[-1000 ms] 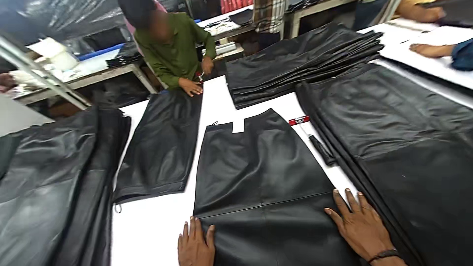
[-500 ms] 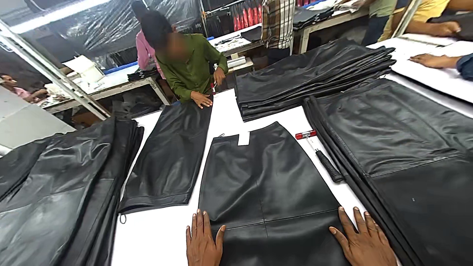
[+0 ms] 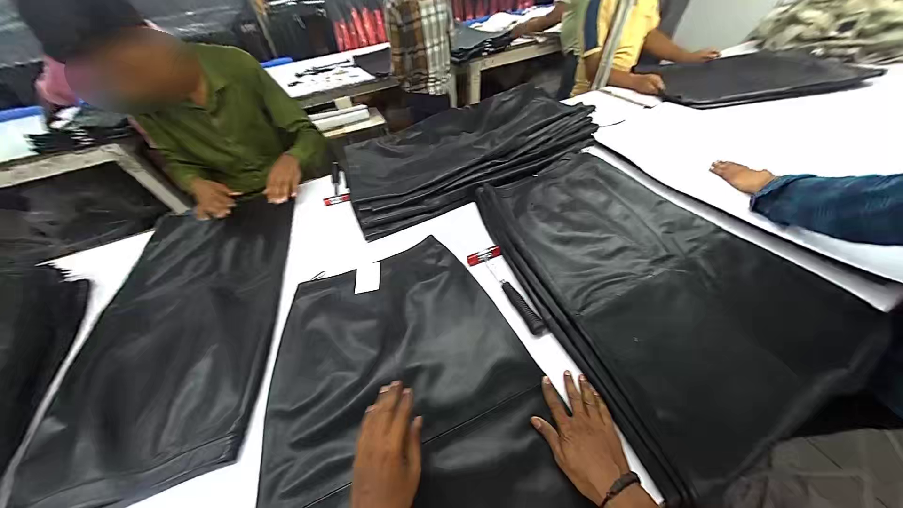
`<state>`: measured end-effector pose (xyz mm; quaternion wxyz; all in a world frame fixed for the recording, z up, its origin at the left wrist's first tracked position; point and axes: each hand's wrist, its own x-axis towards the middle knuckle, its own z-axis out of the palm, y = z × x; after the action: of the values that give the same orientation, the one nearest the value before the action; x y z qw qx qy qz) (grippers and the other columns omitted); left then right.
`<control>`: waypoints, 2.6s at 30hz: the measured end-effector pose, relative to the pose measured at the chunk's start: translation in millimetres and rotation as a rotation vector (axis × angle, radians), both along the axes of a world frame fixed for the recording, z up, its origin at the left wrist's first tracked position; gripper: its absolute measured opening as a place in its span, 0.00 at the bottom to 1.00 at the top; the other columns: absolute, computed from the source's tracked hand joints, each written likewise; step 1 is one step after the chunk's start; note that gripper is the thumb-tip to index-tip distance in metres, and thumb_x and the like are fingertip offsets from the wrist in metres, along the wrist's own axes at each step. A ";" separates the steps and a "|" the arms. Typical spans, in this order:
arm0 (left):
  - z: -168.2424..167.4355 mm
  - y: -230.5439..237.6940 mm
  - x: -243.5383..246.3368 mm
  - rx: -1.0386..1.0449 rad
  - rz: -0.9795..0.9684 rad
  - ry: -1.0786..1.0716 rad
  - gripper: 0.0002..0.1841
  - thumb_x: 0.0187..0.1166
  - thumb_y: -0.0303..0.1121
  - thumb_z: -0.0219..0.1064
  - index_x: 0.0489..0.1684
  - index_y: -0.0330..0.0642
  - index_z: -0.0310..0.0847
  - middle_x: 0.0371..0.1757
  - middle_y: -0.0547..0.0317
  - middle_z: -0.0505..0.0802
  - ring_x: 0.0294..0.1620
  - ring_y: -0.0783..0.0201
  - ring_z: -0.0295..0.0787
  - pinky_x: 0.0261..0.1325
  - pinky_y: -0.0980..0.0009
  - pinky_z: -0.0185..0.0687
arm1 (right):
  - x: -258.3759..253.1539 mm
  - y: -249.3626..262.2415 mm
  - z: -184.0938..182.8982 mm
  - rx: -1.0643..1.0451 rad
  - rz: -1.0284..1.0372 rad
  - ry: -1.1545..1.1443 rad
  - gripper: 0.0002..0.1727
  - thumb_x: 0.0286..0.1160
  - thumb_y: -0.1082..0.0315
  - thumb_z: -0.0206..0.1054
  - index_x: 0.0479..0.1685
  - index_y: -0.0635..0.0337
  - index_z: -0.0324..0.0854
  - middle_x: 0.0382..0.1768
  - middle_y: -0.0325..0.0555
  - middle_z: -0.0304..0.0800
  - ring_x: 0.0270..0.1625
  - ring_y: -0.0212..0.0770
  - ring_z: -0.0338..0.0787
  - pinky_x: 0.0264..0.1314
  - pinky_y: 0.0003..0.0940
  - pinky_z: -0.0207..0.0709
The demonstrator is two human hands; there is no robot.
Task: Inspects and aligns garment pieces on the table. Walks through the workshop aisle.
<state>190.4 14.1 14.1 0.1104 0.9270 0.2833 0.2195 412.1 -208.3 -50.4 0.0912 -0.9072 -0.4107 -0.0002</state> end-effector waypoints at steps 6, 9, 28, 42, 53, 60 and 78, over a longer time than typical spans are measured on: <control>-41.5 -63.5 144.2 -0.233 -0.436 -0.041 0.23 0.93 0.42 0.48 0.73 0.43 0.84 0.79 0.57 0.85 0.84 0.57 0.75 0.88 0.48 0.64 | 1.0 -0.6 5.5 -0.073 -0.007 0.041 0.42 0.84 0.29 0.34 0.92 0.40 0.62 0.90 0.62 0.58 0.90 0.69 0.58 0.88 0.66 0.51; -69.1 -67.8 163.5 -0.135 -0.414 0.165 0.29 0.94 0.47 0.38 0.83 0.46 0.74 0.88 0.61 0.75 0.90 0.59 0.65 0.92 0.49 0.52 | 0.7 -2.4 2.3 -0.057 -0.001 0.008 0.39 0.87 0.34 0.33 0.92 0.40 0.63 0.90 0.61 0.59 0.90 0.69 0.60 0.88 0.66 0.53; -73.3 -80.4 170.1 -0.030 -0.260 0.007 0.38 0.80 0.68 0.54 0.71 0.46 0.86 0.76 0.62 0.88 0.79 0.58 0.81 0.84 0.48 0.68 | 113.4 164.9 45.1 0.018 -0.044 0.070 0.34 0.83 0.52 0.65 0.83 0.63 0.69 0.63 0.67 0.82 0.66 0.67 0.82 0.57 0.60 0.79; -66.6 -78.1 172.2 -0.079 -0.197 0.197 0.47 0.73 0.80 0.45 0.82 0.58 0.77 0.89 0.60 0.74 0.91 0.48 0.62 0.90 0.43 0.54 | 49.5 3.7 108.5 0.608 0.068 0.721 0.32 0.88 0.44 0.52 0.83 0.54 0.63 0.32 0.41 0.87 0.19 0.37 0.85 0.23 0.36 0.86; -56.1 -77.5 175.7 -0.160 -0.175 0.355 0.63 0.52 0.92 0.47 0.90 0.58 0.66 0.95 0.64 0.60 0.97 0.50 0.45 0.93 0.40 0.36 | -19.0 -74.1 96.2 0.442 -0.082 0.719 0.33 0.94 0.55 0.46 0.94 0.61 0.50 0.29 0.41 0.83 0.17 0.36 0.79 0.20 0.37 0.82; -53.6 -76.7 177.8 -0.200 -0.161 0.378 0.64 0.48 0.92 0.52 0.91 0.60 0.64 0.96 0.66 0.57 0.98 0.51 0.41 0.93 0.36 0.29 | -13.6 -72.6 44.9 0.419 0.011 0.223 0.28 0.94 0.56 0.45 0.88 0.52 0.69 0.46 0.51 0.95 0.32 0.42 0.92 0.39 0.42 0.88; -53.3 -76.4 176.1 -0.221 -0.160 0.370 0.65 0.46 0.92 0.54 0.91 0.60 0.65 0.96 0.67 0.58 0.98 0.51 0.40 0.93 0.36 0.29 | -16.9 -70.0 43.6 0.340 -0.018 0.249 0.28 0.94 0.57 0.44 0.89 0.53 0.67 0.43 0.51 0.96 0.31 0.46 0.93 0.38 0.47 0.88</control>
<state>366.4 -62.3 -39.2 0.1743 0.9533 0.2465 0.0039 395.2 -278.3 -6.8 0.2929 -0.8753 -0.3824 0.0419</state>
